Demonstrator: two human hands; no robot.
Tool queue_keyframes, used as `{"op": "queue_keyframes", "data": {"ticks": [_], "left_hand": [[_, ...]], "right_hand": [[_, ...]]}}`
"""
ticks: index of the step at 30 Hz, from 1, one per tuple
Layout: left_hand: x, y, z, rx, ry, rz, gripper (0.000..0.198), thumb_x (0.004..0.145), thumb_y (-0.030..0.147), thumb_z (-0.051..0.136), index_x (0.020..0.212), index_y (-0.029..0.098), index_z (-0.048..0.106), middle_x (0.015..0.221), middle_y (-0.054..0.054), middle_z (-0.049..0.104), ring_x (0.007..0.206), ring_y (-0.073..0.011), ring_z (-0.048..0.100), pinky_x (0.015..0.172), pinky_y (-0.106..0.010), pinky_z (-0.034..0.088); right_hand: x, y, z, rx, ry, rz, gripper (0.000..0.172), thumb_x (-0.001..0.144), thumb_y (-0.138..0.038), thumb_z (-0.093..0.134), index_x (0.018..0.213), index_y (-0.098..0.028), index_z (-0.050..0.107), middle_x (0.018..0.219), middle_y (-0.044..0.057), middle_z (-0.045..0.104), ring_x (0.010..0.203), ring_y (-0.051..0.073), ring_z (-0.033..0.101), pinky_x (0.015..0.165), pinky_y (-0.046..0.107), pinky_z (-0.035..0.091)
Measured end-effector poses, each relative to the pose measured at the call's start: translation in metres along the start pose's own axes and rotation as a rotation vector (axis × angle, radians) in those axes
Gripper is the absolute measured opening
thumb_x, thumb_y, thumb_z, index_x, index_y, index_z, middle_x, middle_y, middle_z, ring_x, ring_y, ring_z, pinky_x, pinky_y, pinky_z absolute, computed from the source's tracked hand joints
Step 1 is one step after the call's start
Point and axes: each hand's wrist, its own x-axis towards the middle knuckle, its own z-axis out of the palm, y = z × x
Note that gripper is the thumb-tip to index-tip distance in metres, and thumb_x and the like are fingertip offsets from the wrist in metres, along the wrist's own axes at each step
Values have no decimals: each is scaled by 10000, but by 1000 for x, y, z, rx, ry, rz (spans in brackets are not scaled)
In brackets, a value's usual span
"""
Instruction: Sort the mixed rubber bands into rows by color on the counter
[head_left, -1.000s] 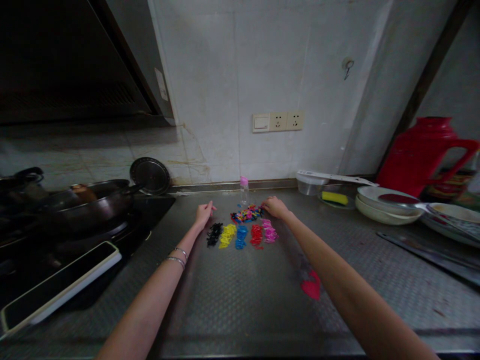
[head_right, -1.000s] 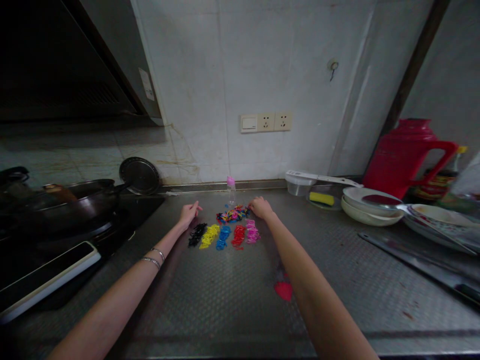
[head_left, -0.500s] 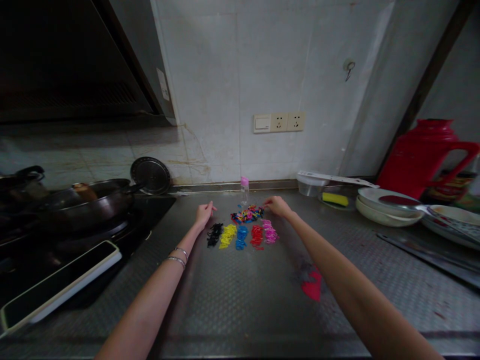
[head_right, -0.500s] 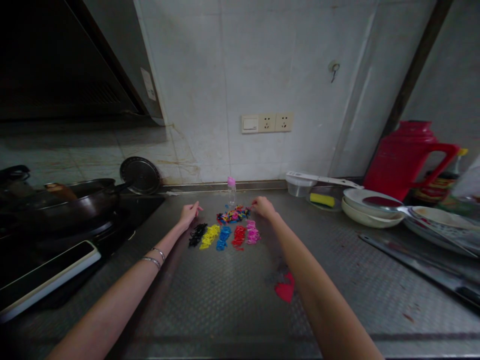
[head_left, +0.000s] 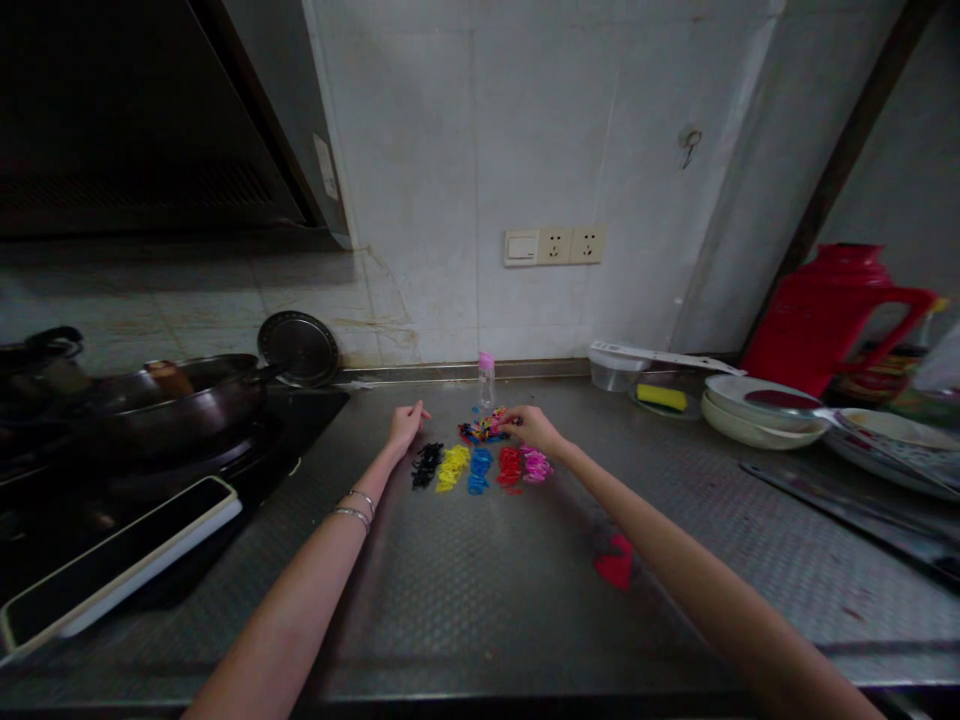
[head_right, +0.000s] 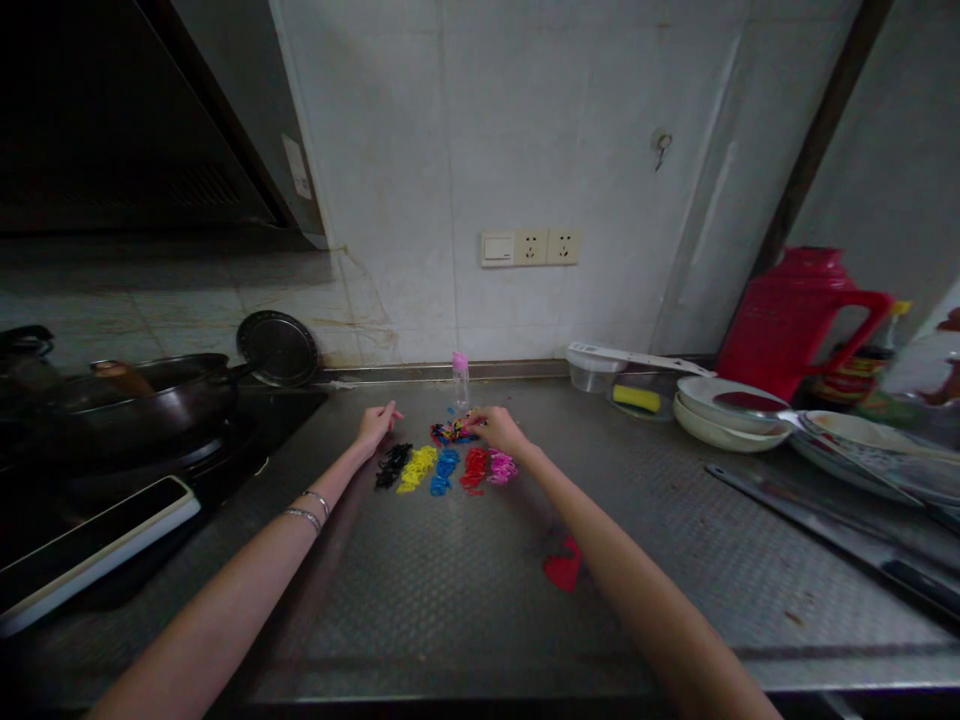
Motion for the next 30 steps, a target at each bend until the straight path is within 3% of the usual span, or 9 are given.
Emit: {"op": "queue_keyframes", "data": {"ticks": [5, 13, 21, 25, 30], "left_hand": [[1, -1, 1, -7, -2, 5, 461, 749, 491, 398, 585, 125, 623, 393, 19, 434, 391, -92, 387, 450, -217, 286], [-1, 4, 0, 13, -27, -9, 457, 737, 496, 411, 595, 122, 633, 397, 12, 440, 392, -91, 381, 445, -214, 277], [0, 5, 4, 174, -186, 6, 310, 678, 393, 509, 642, 125, 662, 437, 1, 513, 417, -97, 416, 441, -207, 285], [0, 19, 11, 311, -346, 142, 188, 606, 266, 561, 674, 142, 685, 614, -34, 628, 587, -146, 532, 559, -222, 377], [-15, 43, 19, 531, -435, 349, 301, 619, 264, 566, 890, 220, 689, 776, -42, 636, 720, -169, 547, 623, -216, 379]], "right_hand": [[-19, -8, -5, -74, -40, -97, 138, 718, -267, 582, 715, -167, 678, 755, 27, 676, 736, 143, 590, 743, 237, 402], [-33, -7, -10, -154, -34, 23, 189, 723, -334, 558, 726, -197, 688, 772, 24, 682, 743, 147, 598, 763, 240, 402], [-43, -6, -16, -156, 15, 96, 239, 774, -318, 491, 799, -185, 687, 839, 50, 679, 803, 161, 598, 762, 233, 412], [-44, -2, -17, -182, 15, 113, 239, 782, -317, 482, 842, -197, 679, 896, 54, 670, 857, 167, 589, 812, 247, 397], [-46, 4, -17, -229, 49, 104, 235, 787, -307, 475, 864, -199, 670, 919, 57, 662, 898, 172, 573, 843, 258, 376]]}}
